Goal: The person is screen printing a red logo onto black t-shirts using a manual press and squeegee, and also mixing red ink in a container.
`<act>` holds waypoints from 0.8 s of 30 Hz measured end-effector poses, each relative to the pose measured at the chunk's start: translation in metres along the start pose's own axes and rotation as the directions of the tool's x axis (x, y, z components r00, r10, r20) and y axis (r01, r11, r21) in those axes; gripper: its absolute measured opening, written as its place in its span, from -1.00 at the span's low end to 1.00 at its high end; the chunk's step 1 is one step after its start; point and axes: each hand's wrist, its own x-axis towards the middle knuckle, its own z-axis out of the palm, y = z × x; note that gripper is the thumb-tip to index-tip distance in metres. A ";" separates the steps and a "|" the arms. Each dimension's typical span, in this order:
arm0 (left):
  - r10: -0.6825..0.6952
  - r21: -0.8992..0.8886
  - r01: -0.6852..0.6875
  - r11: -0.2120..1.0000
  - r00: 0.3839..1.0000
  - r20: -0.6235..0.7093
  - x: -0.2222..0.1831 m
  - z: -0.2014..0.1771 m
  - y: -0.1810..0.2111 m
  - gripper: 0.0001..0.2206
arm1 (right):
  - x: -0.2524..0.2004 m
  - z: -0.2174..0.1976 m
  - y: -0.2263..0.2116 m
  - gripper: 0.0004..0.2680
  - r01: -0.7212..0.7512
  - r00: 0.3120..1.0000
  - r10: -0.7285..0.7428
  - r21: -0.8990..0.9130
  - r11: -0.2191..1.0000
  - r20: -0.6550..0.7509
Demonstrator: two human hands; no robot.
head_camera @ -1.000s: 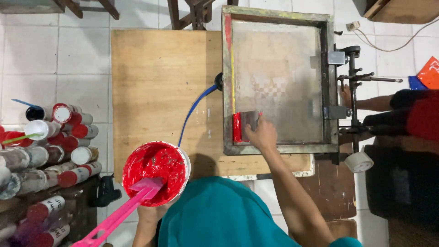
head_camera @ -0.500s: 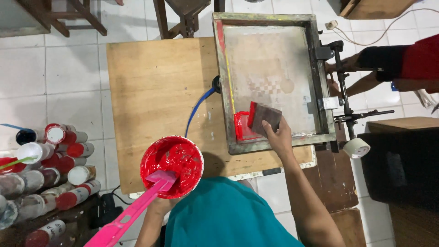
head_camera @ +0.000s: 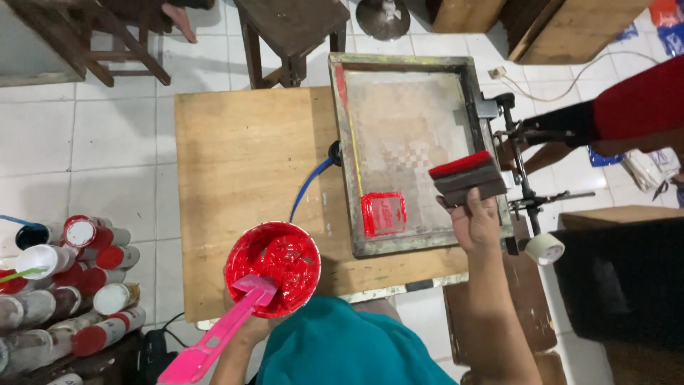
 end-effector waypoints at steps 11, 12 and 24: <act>0.457 0.400 -0.368 0.839 0.877 -0.152 0.049 0.137 -0.072 -0.46 | 0.076 0.002 -0.156 -0.75 -0.093 0.813 0.218 0.248 0.964 -0.540; 0.464 0.402 -0.371 0.837 0.871 -0.161 0.050 0.141 -0.077 -0.46 | 0.086 -0.013 -0.162 -0.75 -0.105 0.814 0.226 0.248 0.963 -0.535; 0.386 0.509 -0.191 0.839 0.868 -0.311 0.062 0.194 -0.125 -0.48 | 0.178 -0.163 -0.185 -0.88 -0.091 0.787 0.345 0.458 0.884 -0.511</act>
